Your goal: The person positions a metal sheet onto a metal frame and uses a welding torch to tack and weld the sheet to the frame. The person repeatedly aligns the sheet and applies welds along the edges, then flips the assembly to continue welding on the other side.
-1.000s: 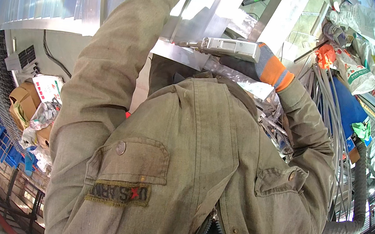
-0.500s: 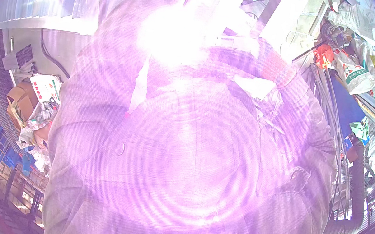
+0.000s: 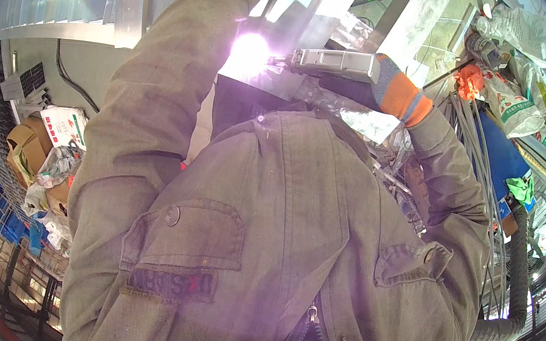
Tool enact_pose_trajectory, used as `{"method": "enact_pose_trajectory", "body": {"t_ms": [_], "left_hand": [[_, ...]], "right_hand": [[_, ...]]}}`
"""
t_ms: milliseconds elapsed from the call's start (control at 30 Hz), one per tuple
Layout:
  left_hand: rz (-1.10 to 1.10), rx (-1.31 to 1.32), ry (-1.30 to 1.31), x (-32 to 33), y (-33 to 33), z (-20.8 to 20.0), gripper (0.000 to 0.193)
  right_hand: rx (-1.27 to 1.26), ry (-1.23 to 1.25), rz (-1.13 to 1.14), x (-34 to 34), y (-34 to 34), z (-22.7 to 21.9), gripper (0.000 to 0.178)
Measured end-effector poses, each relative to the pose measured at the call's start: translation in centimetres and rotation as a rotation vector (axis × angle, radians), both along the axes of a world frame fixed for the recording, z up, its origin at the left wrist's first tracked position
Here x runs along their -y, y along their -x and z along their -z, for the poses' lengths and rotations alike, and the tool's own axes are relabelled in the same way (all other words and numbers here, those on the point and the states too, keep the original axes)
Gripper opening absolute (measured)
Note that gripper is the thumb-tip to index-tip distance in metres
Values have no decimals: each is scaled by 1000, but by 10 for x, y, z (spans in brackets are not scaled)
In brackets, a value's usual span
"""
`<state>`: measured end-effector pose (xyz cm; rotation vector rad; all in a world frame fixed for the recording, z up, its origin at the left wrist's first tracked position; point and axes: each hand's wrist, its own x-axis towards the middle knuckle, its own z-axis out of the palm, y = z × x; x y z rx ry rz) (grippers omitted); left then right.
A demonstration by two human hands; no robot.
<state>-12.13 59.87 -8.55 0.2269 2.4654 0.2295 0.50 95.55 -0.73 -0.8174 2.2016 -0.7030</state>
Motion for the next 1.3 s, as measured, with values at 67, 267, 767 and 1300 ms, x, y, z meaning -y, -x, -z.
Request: {"method": "enact_pose_trajectory", "body": {"t_ms": [67, 267, 767, 1300], "left_hand": [[-3, -1, -1, 0, 0, -1, 63], [-7, -8, -1, 0, 1, -3, 63], [-43, -15, -14, 0, 2, -8, 61], [-91, 5, -45, -5, 0, -15, 60]], "right_hand": [[32, -16, 50, 3, 0, -4, 34], [-19, -33, 30, 10, 1, -13, 31], [48, -81, 29, 4, 10, -11, 32], [-53, -120, -85, 23, 24, -39, 23]]}}
